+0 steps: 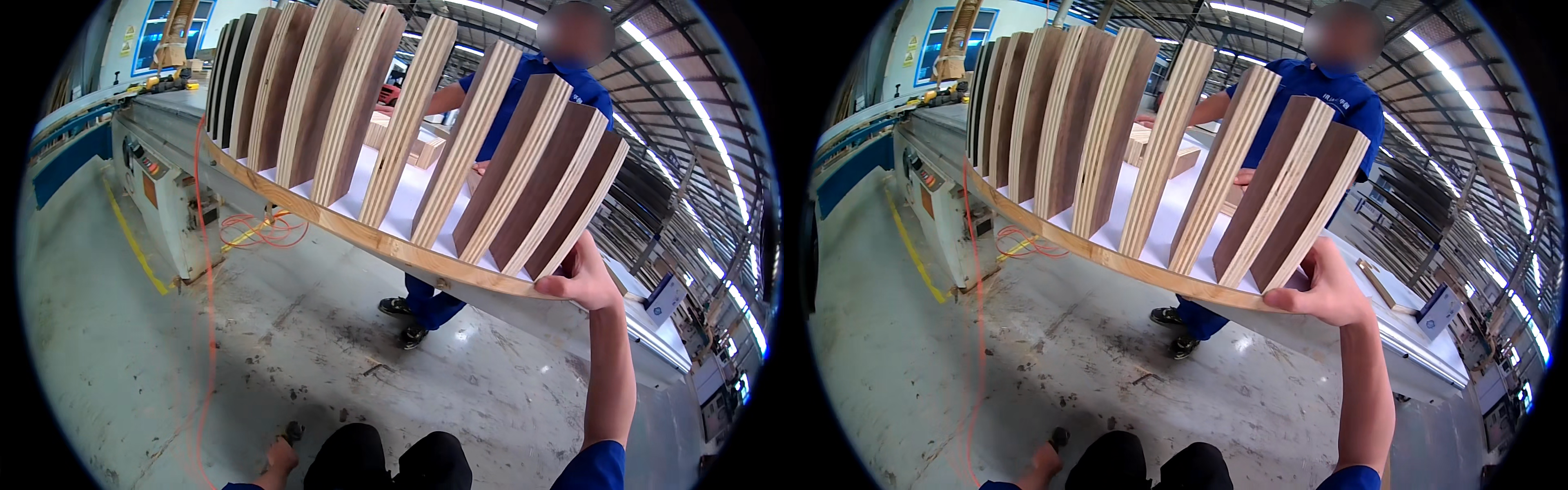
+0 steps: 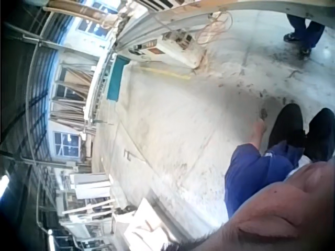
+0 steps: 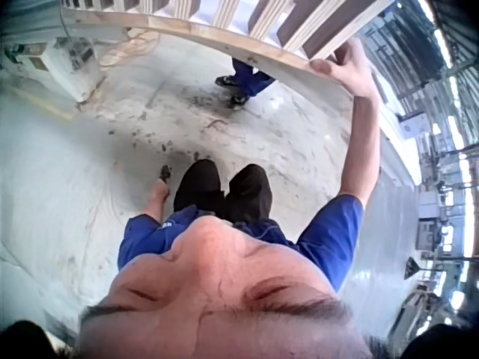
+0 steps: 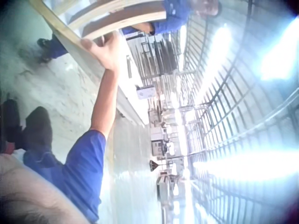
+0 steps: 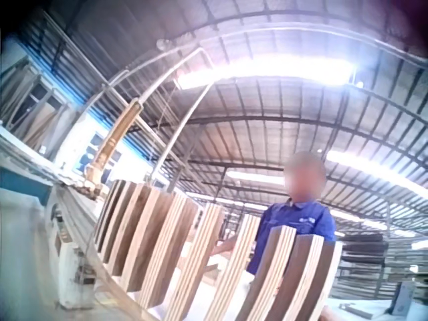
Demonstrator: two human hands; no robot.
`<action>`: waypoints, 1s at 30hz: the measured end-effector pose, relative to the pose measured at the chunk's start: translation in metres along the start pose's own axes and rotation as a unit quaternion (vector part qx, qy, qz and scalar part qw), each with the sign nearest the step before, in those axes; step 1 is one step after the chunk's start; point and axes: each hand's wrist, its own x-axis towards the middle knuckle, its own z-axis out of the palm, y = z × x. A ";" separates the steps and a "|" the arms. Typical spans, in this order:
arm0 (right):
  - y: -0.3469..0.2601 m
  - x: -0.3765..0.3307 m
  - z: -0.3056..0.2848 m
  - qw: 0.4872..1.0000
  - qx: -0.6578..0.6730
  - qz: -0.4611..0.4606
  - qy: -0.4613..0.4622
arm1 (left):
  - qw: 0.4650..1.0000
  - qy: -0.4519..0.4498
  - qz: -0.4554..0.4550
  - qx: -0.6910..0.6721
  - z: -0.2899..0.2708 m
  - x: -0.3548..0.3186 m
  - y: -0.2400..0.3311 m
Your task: The person assembles a curved wooden structure by attaching vertical slats to a base using a pneumatic nail gun. They position each slat, secure it with nails, and then fit a larger dark panel into the frame.
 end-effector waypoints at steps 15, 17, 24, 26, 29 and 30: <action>0.025 0.008 -0.005 0.986 0.054 -0.070 0.142 | 0.936 0.014 0.346 -0.067 0.078 0.036 0.059; 0.031 -0.003 -0.017 0.981 0.014 -0.057 0.184 | 0.945 0.054 0.304 -0.107 -0.001 0.001 0.108; 0.017 0.012 -0.013 0.947 0.032 -0.052 0.317 | 0.564 0.476 0.622 -0.262 -0.274 -0.166 0.328; 0.020 0.012 -0.014 0.943 -0.038 -0.030 0.329 | 0.428 0.525 0.676 -0.290 -0.314 -0.210 0.346; 0.021 0.013 -0.026 0.948 -0.163 -0.012 0.272 | 0.323 0.601 0.701 -0.207 -0.357 -0.264 0.376; 0.015 0.015 -0.026 0.952 -0.191 -0.021 0.240 | 0.320 0.610 0.701 -0.185 -0.366 -0.275 0.385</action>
